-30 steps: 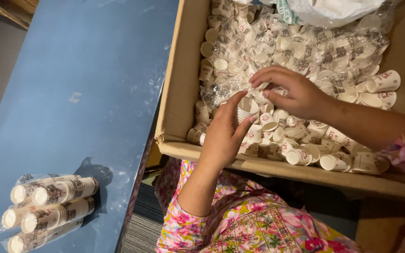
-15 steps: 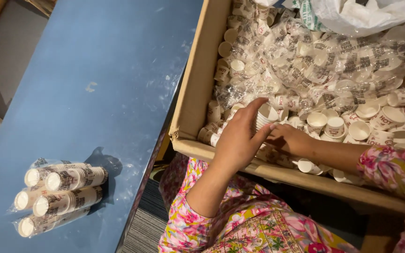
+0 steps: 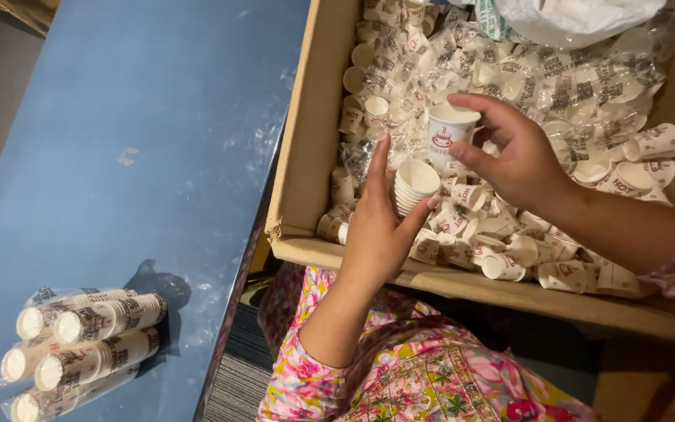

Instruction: Stacking and arranging paper cups into plastic packaging bundles.

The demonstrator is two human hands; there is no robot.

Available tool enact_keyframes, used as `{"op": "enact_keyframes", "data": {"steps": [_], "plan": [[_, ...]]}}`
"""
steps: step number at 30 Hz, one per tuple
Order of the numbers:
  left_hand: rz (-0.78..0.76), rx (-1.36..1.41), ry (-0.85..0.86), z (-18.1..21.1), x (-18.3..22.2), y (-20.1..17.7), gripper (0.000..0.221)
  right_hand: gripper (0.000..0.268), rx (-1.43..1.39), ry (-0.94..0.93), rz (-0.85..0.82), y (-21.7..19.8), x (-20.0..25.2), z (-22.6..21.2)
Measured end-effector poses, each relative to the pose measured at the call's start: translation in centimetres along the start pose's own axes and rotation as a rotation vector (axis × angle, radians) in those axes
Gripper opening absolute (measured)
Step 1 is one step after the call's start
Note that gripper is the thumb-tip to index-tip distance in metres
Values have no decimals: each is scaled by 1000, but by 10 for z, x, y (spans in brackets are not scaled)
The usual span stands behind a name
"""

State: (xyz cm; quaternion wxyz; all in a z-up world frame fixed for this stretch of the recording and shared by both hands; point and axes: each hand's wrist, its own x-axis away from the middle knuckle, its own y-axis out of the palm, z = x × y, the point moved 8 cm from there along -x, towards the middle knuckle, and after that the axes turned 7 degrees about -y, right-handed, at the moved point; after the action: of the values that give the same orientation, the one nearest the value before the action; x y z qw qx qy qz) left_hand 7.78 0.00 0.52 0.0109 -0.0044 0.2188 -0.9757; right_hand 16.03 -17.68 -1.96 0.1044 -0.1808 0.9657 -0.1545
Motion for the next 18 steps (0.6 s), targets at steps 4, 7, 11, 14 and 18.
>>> {"op": "enact_keyframes", "data": {"steps": [4, 7, 11, 14, 18], "plan": [[-48, -42, 27, -1, -1, 1, 100, 67, -88, -200, -63, 8, 12, -29], [-131, 83, -27, -5, 0, 6, 100, 68, 157, -239, -247, 18, 10, -28], [-149, -56, 92, 8, 1, 7, 74, 62, 308, -260, -394, -12, -14, 9], [-187, -106, 79, 3, 0, 11, 63, 57, 640, 357, -692, -58, -2, 138], [-157, -82, 133, 1, 0, 13, 61, 46, 1173, 848, -999, -133, 54, 294]]}}
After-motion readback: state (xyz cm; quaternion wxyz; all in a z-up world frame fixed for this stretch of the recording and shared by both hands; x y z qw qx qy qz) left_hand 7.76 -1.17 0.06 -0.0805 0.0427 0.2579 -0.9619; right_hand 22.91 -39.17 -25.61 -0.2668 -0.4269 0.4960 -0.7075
